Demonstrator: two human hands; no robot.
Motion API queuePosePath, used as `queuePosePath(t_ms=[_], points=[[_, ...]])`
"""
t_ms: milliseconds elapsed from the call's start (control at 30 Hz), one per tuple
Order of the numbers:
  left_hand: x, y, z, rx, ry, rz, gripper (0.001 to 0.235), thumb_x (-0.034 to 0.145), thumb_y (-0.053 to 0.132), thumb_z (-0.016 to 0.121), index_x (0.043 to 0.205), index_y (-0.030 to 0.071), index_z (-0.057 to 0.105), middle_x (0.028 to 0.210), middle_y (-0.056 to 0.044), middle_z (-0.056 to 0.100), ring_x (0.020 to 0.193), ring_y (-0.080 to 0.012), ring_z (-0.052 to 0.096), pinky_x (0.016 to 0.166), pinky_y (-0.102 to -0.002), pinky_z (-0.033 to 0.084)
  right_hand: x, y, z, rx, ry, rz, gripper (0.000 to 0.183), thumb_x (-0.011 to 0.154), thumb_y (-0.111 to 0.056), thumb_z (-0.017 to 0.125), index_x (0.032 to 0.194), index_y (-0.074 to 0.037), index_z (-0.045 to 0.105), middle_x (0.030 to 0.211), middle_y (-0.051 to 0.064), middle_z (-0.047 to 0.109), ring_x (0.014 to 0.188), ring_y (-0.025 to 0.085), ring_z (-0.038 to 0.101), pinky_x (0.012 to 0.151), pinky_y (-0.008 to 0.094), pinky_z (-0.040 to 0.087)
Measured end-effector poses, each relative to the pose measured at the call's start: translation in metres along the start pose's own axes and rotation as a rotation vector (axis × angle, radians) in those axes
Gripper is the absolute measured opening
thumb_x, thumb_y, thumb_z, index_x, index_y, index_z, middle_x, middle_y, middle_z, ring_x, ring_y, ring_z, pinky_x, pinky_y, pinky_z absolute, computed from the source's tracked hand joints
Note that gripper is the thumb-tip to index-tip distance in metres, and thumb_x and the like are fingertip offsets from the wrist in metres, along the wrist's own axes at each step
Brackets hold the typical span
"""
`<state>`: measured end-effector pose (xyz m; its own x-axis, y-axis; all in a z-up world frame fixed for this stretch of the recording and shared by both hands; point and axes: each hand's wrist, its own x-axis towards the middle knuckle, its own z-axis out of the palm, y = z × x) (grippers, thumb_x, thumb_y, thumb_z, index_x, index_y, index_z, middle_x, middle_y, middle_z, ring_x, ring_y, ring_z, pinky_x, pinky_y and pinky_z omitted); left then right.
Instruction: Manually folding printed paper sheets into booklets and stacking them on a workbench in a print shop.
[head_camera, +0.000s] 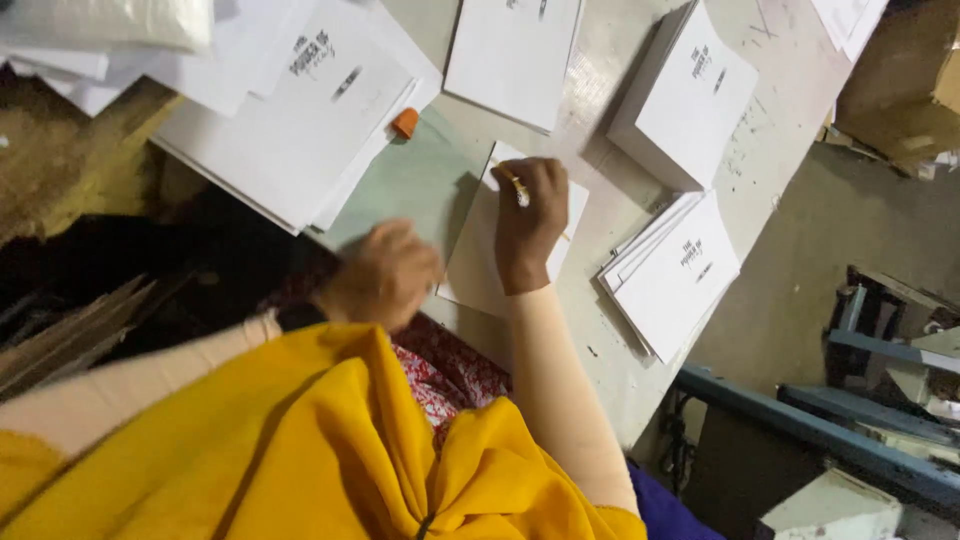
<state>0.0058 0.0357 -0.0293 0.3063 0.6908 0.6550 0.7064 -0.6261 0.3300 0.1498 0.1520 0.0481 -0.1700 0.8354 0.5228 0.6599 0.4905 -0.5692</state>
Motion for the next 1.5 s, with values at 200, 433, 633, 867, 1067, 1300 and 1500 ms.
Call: queuePosePath(t_ms=[200,433,633,867,1067,1300,1500], points=[[0.077,-0.043,0.007,-0.101,-0.233,-0.217,0.042,0.088,-0.001,0.046,0.128,0.008,0.059,0.128,-0.012,0.058,0.123,-0.0329,0.052,0.112,-0.049,0.031,-0.030,-0.003,-0.010,0.001,-0.164,-0.081,0.009,0.081,-0.005,0.072,0.084,-0.013,0.069,0.082,0.004,0.060,0.084,0.027,0.060,0.078,0.035,0.049],[0.090,-0.044,0.014,0.184,-0.319,-0.094,0.035,0.086,0.005,0.052,0.118,0.010,0.066,0.131,-0.007,0.063,0.121,-0.0345,0.055,0.115,-0.061,0.017,-0.084,-0.023,-0.027,0.149,-0.253,-0.161,0.011,0.088,0.001,0.064,0.093,-0.007,0.069,0.088,0.007,0.060,0.083,0.027,0.049,0.073,0.037,0.040],[0.092,-0.040,0.009,0.201,-0.470,-0.141,0.041,0.088,0.008,0.045,0.126,0.014,0.062,0.139,-0.002,0.057,0.132,-0.0292,0.046,0.115,-0.063,0.010,-0.134,-0.056,-0.050,0.129,-0.169,-0.243,0.008,0.081,-0.013,0.076,0.076,-0.015,0.070,0.069,0.001,0.058,0.066,0.022,0.055,0.067,0.031,0.046],[0.079,-0.024,0.005,-0.044,-0.447,-0.370,0.050,0.090,-0.001,0.036,0.136,0.010,0.053,0.143,-0.009,0.049,0.133,-0.0351,0.043,0.111,-0.063,0.022,-0.121,-0.026,-0.106,-0.213,-0.074,0.053,0.016,0.080,-0.006,0.070,0.072,-0.020,0.065,0.067,-0.003,0.058,0.059,0.016,0.054,0.057,0.029,0.044],[0.076,0.029,-0.038,-0.547,-0.300,-0.857,0.069,0.080,-0.007,0.056,0.146,0.005,0.038,0.134,-0.017,0.044,0.120,-0.0340,0.054,0.095,-0.045,0.049,-0.113,0.031,-0.116,-0.346,0.262,0.033,0.009,0.081,-0.004,0.076,0.081,-0.010,0.069,0.088,0.007,0.061,0.080,0.028,0.061,0.071,0.035,0.047],[0.043,-0.001,0.029,-0.533,-0.306,-0.932,0.029,0.079,0.021,0.080,0.104,0.009,0.068,0.085,-0.006,0.068,0.080,-0.0215,0.068,0.058,-0.036,0.054,-0.126,0.034,-0.098,-0.565,0.145,-0.062,0.016,0.086,-0.013,0.063,0.101,-0.017,0.069,0.116,0.004,0.063,0.104,0.026,0.060,0.085,0.036,0.041],[0.104,0.043,-0.029,-0.868,-0.212,-0.836,0.025,0.086,0.010,0.074,0.108,0.002,0.066,0.101,-0.013,0.070,0.099,-0.0226,0.066,0.081,-0.041,0.056,-0.112,-0.011,-0.129,0.259,0.142,0.414,0.070,0.090,-0.029,0.068,0.148,-0.007,0.035,0.123,0.022,0.057,0.111,0.037,0.059,0.092,0.047,0.049]])
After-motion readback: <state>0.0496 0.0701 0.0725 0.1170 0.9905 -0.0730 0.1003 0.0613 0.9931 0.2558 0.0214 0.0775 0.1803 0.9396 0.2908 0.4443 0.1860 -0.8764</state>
